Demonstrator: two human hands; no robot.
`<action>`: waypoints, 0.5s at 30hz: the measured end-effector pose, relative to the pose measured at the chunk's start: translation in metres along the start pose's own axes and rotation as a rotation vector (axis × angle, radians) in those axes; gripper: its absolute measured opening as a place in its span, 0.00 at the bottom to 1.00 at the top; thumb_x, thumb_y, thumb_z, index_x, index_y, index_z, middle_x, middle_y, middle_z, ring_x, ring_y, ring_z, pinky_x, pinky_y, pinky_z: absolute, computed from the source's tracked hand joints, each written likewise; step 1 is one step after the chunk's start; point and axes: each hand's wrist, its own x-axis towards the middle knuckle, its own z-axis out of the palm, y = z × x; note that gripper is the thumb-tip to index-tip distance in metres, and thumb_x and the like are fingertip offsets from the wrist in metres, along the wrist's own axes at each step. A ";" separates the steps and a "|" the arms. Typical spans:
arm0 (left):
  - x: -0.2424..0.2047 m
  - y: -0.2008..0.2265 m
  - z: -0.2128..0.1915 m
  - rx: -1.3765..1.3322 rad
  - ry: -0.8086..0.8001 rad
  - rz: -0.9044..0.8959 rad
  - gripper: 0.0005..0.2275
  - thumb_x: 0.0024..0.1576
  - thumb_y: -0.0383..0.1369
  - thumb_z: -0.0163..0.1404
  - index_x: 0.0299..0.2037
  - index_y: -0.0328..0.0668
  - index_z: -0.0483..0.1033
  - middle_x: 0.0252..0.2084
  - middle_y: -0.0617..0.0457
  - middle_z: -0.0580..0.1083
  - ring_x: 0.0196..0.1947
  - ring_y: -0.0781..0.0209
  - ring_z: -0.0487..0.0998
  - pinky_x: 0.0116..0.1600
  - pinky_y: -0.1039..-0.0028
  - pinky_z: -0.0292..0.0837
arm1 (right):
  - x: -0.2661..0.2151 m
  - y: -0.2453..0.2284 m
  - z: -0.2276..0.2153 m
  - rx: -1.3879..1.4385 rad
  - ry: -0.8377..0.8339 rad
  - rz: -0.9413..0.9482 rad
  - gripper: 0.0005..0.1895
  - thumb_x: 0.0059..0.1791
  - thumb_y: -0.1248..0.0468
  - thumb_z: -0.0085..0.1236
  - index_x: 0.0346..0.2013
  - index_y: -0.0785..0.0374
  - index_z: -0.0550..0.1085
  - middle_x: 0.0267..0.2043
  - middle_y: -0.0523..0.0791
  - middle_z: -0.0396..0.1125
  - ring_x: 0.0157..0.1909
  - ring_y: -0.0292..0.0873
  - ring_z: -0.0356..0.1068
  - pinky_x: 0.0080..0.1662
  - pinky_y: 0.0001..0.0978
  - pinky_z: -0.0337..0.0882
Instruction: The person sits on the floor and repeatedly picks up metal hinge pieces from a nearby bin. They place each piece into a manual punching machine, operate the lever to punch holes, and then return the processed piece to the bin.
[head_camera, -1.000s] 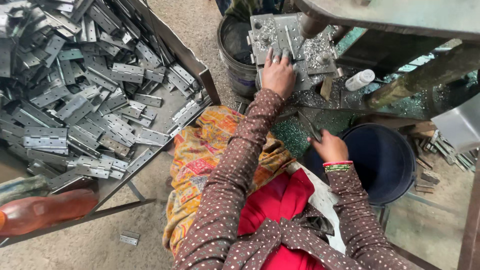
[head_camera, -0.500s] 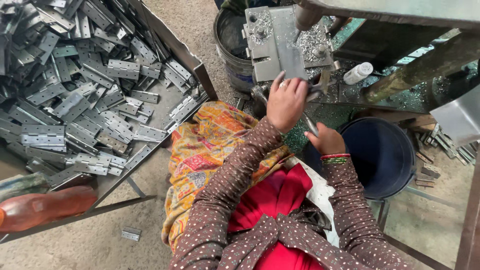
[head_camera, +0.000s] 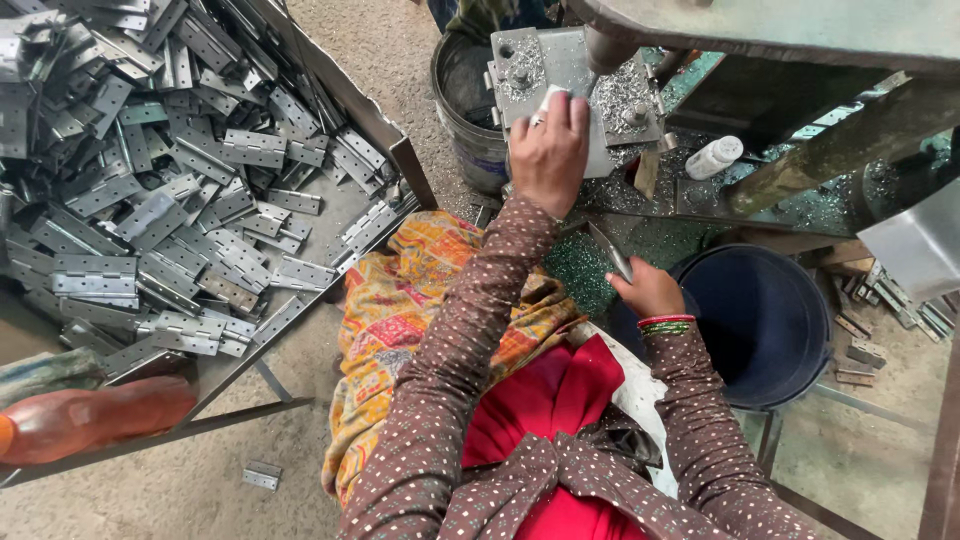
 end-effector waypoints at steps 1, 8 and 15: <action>-0.003 0.000 0.004 0.043 -0.116 0.034 0.06 0.59 0.30 0.52 0.43 0.43 0.72 0.41 0.54 0.72 0.35 0.61 0.77 0.43 0.66 0.72 | -0.001 0.001 -0.002 -0.005 -0.009 -0.002 0.25 0.49 0.43 0.58 0.38 0.63 0.74 0.30 0.59 0.72 0.36 0.64 0.73 0.39 0.58 0.70; -0.040 -0.017 0.004 -0.010 -0.255 -0.141 0.24 0.58 0.40 0.50 0.60 0.30 0.72 0.57 0.40 0.70 0.56 0.47 0.70 0.55 0.56 0.67 | 0.007 -0.006 -0.027 -0.104 -0.122 0.046 0.29 0.48 0.39 0.57 0.40 0.64 0.73 0.34 0.60 0.73 0.41 0.66 0.73 0.43 0.59 0.71; -0.056 0.015 -0.018 -0.032 -0.178 0.108 0.24 0.57 0.42 0.48 0.58 0.30 0.73 0.65 0.42 0.68 0.66 0.47 0.66 0.71 0.50 0.57 | 0.013 -0.018 -0.040 -0.157 -0.114 0.030 0.28 0.49 0.39 0.57 0.39 0.64 0.73 0.35 0.60 0.73 0.42 0.66 0.73 0.44 0.59 0.71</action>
